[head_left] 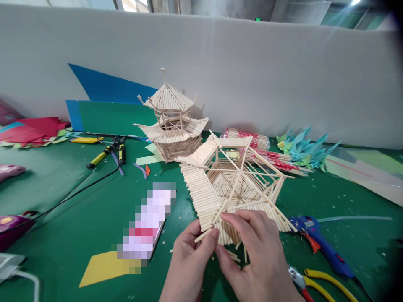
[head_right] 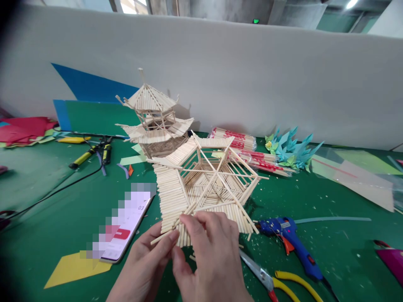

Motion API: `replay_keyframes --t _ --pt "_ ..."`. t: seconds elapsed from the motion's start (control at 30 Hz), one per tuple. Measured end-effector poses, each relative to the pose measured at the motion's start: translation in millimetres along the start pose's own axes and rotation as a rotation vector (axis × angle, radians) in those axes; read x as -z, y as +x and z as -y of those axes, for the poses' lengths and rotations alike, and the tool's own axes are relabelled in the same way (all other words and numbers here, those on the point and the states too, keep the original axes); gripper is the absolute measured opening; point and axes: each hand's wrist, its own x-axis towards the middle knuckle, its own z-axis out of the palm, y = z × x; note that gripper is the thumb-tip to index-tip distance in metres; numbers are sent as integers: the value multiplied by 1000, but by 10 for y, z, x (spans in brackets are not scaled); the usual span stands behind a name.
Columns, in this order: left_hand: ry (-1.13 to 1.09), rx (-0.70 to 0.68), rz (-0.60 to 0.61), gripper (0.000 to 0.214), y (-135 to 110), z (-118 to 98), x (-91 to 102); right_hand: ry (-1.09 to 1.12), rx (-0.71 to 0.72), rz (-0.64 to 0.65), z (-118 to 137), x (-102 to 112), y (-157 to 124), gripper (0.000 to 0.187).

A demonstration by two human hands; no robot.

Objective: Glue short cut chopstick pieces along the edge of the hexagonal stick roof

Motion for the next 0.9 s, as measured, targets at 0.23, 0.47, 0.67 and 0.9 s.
replay_keyframes --t 0.23,0.47,0.67,0.9 --pt "-17 3 -15 14 -29 12 31 17 72 -58 -56 60 -89 37" --pt "-22 -69 -65 16 -26 200 124 -8 187 -80 -232 61 -329 32" --pt "-35 -98 -132 20 -39 261 126 -33 94 -93 -122 -6 -246 38" --pt "-16 -106 -93 18 -44 278 133 19 138 -9 -56 -12 -48 41"
